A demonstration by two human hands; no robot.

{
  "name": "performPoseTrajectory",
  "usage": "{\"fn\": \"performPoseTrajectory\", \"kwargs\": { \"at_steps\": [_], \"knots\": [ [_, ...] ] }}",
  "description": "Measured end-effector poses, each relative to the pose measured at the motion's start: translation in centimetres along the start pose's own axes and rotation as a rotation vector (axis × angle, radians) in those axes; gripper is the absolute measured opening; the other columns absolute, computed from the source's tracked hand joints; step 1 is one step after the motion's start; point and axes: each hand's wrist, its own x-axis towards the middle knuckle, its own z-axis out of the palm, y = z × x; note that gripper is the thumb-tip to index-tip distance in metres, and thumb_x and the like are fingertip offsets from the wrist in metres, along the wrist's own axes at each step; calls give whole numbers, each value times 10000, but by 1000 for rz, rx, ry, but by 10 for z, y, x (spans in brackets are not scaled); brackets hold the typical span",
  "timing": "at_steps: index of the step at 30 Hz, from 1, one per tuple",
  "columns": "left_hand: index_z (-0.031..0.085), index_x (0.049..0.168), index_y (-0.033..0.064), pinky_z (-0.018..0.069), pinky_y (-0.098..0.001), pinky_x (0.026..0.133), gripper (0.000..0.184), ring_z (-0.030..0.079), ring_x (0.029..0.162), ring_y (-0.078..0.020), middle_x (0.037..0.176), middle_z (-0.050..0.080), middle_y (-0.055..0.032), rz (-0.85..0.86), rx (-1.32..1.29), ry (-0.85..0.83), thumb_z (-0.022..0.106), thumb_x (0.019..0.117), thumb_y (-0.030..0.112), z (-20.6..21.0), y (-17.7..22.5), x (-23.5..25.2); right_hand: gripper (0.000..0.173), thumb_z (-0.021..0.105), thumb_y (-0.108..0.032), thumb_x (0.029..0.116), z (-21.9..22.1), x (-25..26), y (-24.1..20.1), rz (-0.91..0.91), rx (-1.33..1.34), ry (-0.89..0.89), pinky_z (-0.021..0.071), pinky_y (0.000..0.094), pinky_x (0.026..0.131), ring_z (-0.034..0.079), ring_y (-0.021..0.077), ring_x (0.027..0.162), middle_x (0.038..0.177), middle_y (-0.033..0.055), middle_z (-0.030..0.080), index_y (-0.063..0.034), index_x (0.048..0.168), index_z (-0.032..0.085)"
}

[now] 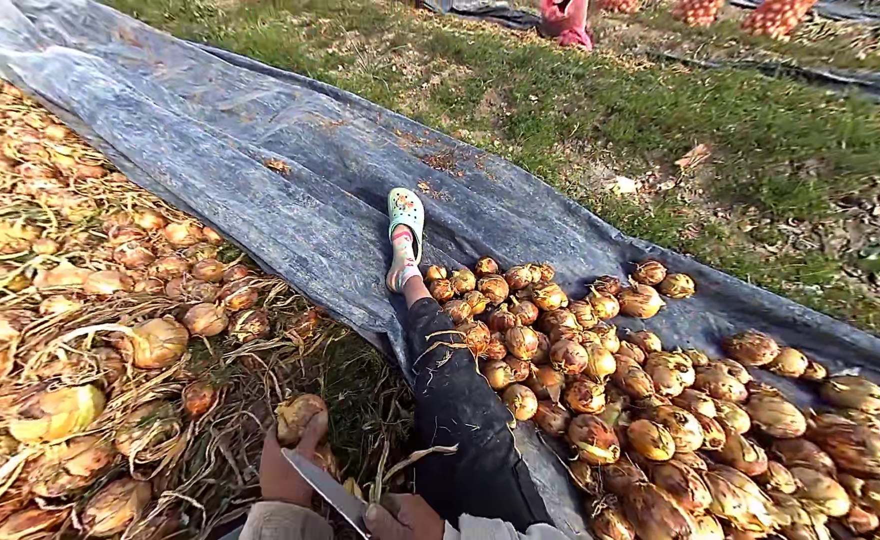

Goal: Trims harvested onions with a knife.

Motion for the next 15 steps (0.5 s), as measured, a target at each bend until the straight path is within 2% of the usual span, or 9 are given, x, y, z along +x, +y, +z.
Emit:
{"fn": "performPoseTrajectory", "kwargs": {
  "at_steps": [2,3,5,7,8,9,11,13,15],
  "knots": [
    [399,1453,-9,616,-329,652,428,694,731,-164,1028,652,-137,-45,-401,-129,489,1069,158,19,45,-4,411,371,-296,1098,-6,-1,13,-92,203,136,454,337,640,477,124,623,733,42,509,46,1065,595],
    [369,1465,29,612,-322,600,395,693,682,-166,999,662,-120,-68,-620,-225,343,1110,200,27,63,-5,391,380,-345,1059,-4,1,22,-219,341,240,451,253,544,469,42,527,632,-51,494,-19,987,583],
    [400,1450,77,595,-340,597,492,702,684,-209,1014,706,-139,-159,-879,-333,215,1130,402,34,93,-9,442,499,-581,1008,-3,6,33,-501,632,334,453,174,473,493,-22,463,574,-139,519,-151,915,545],
    [539,1295,57,598,-361,587,604,709,665,-235,895,722,-141,-267,-980,-328,199,1108,520,37,105,-11,512,545,-707,915,-10,12,38,-627,734,376,467,194,468,509,9,454,567,-124,521,-195,899,545],
    [575,1219,51,600,-377,608,663,714,689,-247,859,717,-140,-317,-992,-325,173,1094,563,36,104,-13,530,532,-721,915,-15,14,41,-639,724,388,468,201,466,507,21,451,563,-114,514,-191,909,534],
    [580,1195,50,598,-397,638,691,715,743,-265,880,707,-147,-362,-982,-326,154,1087,583,34,97,-16,526,516,-707,938,-19,17,45,-624,707,401,469,208,465,505,30,447,559,-106,511,-182,911,528],
    [553,1263,35,590,-451,694,608,695,857,-319,1019,672,-195,-452,-952,-310,203,1107,507,29,77,-24,454,454,-589,1015,-21,23,51,-530,697,428,477,215,451,506,40,427,538,-93,513,-152,911,516],
    [523,1296,15,594,-444,711,446,678,882,-321,1090,630,-215,-532,-941,-210,318,1116,369,31,64,-31,352,298,-373,1057,-19,29,50,-317,693,456,475,229,438,489,58,406,510,-74,482,-103,933,487],
    [483,1357,12,575,-435,770,388,644,954,-316,1185,580,-219,-542,-936,-100,374,1116,296,39,59,-34,363,272,-296,1122,-17,38,47,-77,670,510,473,270,439,477,106,413,526,-19,442,-26,1021,493]
  ]
}}
